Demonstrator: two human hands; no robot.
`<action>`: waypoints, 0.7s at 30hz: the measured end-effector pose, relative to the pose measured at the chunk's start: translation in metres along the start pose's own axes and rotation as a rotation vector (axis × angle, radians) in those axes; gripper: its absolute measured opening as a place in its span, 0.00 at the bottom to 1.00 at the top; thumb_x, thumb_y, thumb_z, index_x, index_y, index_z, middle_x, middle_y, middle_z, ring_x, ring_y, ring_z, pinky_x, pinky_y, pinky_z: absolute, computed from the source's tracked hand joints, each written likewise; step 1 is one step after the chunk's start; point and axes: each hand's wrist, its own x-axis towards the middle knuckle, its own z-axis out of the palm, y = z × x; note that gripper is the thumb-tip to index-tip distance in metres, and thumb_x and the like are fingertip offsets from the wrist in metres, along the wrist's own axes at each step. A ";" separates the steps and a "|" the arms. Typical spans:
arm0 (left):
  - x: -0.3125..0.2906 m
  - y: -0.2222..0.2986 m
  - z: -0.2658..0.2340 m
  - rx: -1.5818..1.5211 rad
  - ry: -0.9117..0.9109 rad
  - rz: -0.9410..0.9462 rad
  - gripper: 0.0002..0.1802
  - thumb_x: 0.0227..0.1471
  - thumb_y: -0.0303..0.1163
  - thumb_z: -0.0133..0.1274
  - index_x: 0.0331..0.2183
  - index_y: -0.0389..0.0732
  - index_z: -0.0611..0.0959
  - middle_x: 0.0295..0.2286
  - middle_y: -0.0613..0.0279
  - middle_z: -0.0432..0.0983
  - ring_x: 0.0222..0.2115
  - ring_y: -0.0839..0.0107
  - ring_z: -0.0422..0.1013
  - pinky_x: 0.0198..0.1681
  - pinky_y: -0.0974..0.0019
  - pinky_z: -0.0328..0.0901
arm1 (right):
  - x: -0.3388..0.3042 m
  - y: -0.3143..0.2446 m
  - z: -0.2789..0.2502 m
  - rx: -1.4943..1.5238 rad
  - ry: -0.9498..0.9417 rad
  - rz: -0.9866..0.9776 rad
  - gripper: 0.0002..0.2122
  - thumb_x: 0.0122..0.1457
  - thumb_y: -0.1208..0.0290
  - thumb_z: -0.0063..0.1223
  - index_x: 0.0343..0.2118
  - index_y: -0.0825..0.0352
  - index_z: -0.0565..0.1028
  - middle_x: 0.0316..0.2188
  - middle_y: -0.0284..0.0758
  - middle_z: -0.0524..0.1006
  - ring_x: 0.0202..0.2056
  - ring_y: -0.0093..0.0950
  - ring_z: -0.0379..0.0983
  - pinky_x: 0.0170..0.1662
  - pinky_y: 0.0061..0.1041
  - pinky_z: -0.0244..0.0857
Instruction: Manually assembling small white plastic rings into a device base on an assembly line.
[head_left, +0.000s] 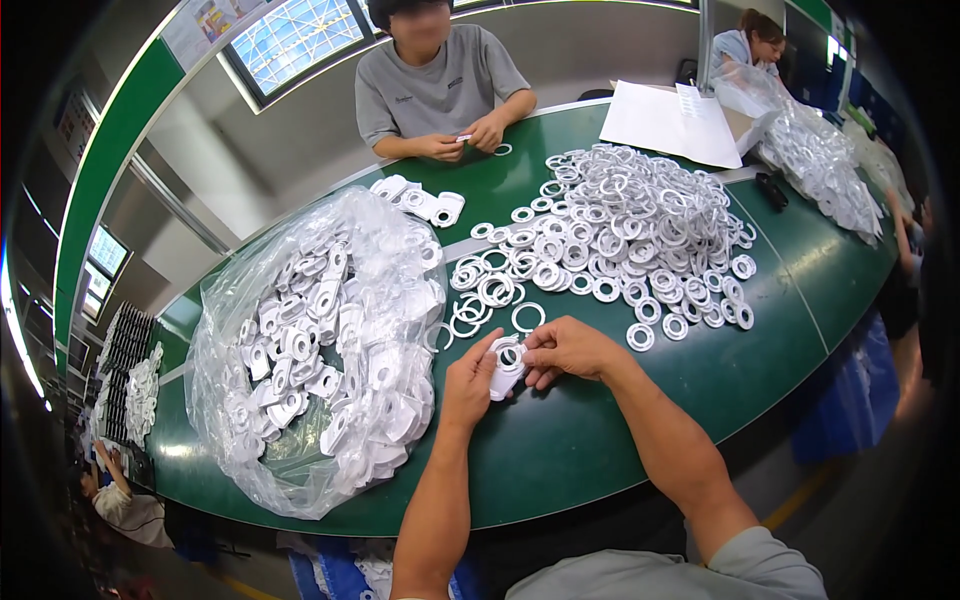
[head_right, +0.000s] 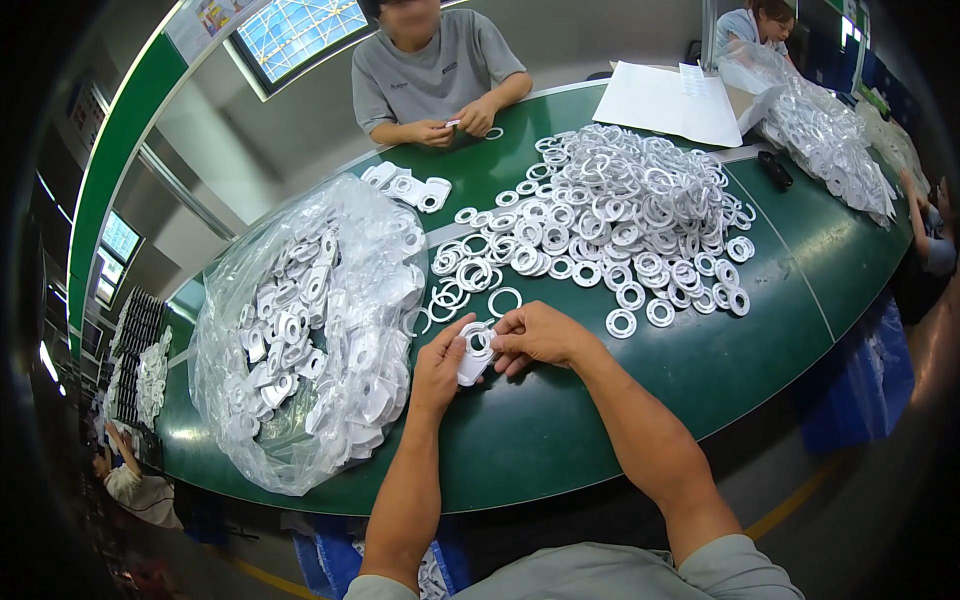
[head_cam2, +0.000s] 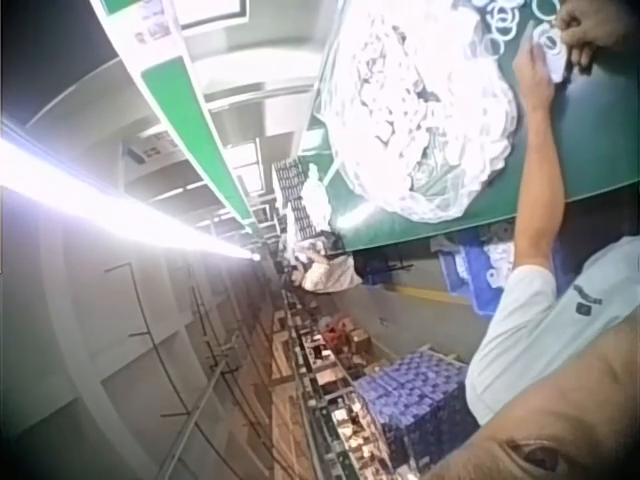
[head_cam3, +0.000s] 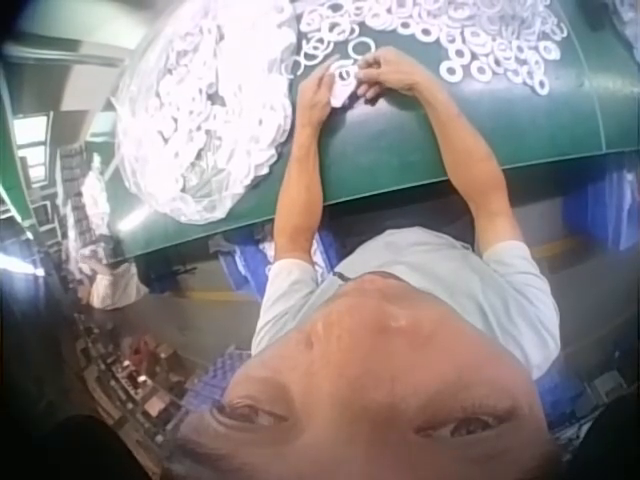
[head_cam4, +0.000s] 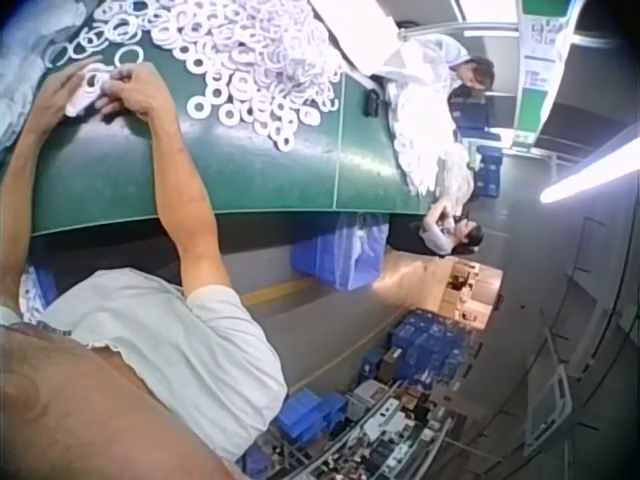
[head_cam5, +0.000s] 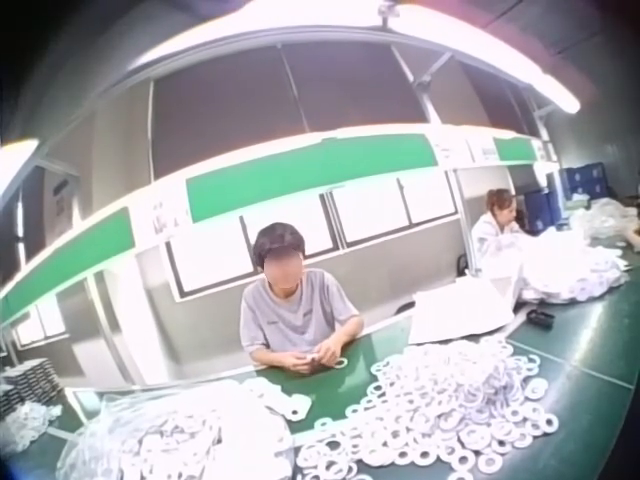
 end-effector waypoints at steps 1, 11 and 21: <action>0.001 -0.002 0.000 -0.001 -0.001 -0.003 0.19 0.61 0.31 0.42 0.52 0.36 0.73 0.33 0.60 0.76 0.25 0.77 0.72 0.24 0.73 0.71 | 0.000 0.000 0.000 0.001 0.001 0.003 0.09 0.58 0.76 0.53 0.38 0.77 0.73 0.28 0.40 0.78 0.27 0.26 0.78 0.28 0.21 0.75; 0.001 -0.022 -0.002 0.103 0.017 0.106 0.19 0.60 0.30 0.43 0.52 0.36 0.72 0.34 0.59 0.76 0.25 0.77 0.72 0.25 0.74 0.70 | 0.000 0.008 0.005 -0.066 0.068 -0.053 0.07 0.58 0.78 0.51 0.36 0.77 0.73 0.25 0.39 0.77 0.26 0.26 0.77 0.27 0.22 0.74; 0.006 0.005 0.000 -0.015 0.109 -0.017 0.21 0.53 0.27 0.52 0.49 0.34 0.71 0.37 0.55 0.75 0.28 0.72 0.75 0.22 0.75 0.66 | 0.002 -0.006 0.012 -0.004 0.193 -0.158 0.10 0.57 0.78 0.53 0.40 0.75 0.73 0.25 0.39 0.78 0.27 0.26 0.77 0.28 0.23 0.74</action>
